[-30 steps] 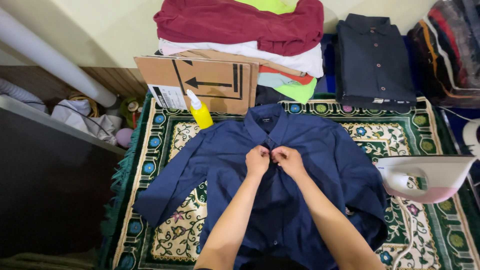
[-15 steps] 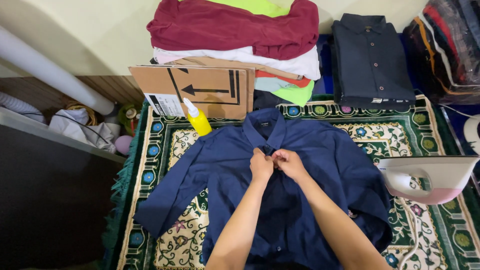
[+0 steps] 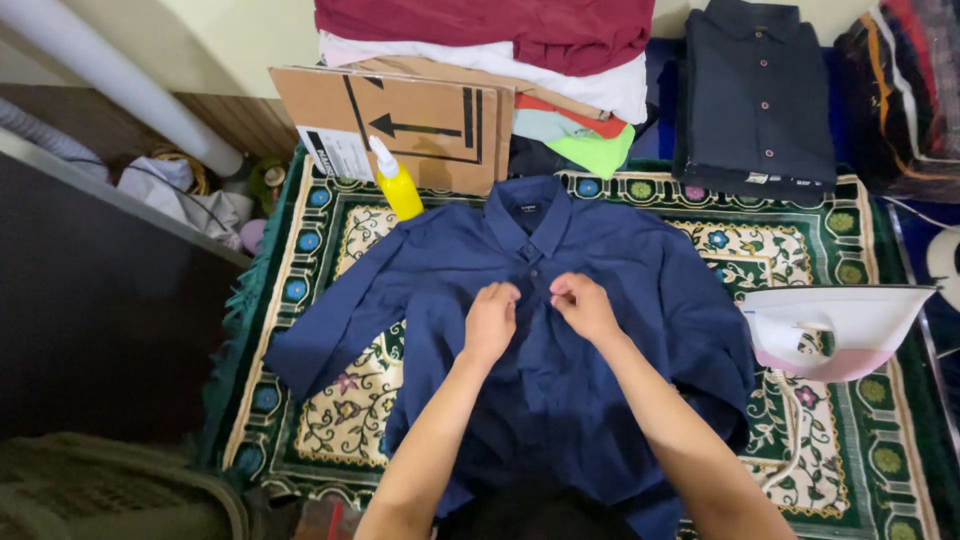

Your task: The recorder sprays water on a navy blue shirt, irons it on a low surface, and then buttons it up.

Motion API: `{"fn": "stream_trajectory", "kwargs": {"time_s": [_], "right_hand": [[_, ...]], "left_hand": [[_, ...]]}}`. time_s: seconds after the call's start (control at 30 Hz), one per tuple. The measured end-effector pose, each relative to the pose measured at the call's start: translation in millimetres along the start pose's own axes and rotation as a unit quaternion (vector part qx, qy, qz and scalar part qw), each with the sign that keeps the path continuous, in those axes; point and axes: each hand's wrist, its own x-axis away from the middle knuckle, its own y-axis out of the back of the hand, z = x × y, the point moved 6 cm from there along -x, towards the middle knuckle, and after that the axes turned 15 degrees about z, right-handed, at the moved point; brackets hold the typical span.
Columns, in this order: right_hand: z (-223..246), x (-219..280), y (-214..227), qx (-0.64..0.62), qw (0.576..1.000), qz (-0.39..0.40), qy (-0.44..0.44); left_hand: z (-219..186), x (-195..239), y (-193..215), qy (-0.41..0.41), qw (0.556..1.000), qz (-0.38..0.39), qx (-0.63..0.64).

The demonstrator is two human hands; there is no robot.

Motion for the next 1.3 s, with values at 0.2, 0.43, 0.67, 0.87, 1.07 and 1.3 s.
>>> {"fn": "stream_trajectory", "kwargs": {"time_s": [0.2,0.43,0.67,0.87,1.07,1.3], "right_hand": [[43,39,8,0.137,0.99,0.017,-0.027],[-18,35,-9,0.068,0.977,0.053,-0.194],[2,42,-17,-0.365,0.916,0.034,-0.162],[39,37,-36,-0.394,0.914,0.004,-0.099],[39,31,-54,-0.369,0.924,-0.016,-0.1],[48,36,-50,-0.341,0.935,-0.035,-0.089]], "left_hand": [[12,31,-20,0.015,0.995,-0.015,-0.099],[18,31,-32,0.055,0.979,-0.01,-0.195],[51,9,-34,0.168,0.982,-0.034,0.078],[81,15,-65,0.235,0.927,-0.023,0.292],[76,25,-72,0.229,0.928,-0.023,0.294],[82,20,-85,0.261,0.917,-0.016,0.302]]}}
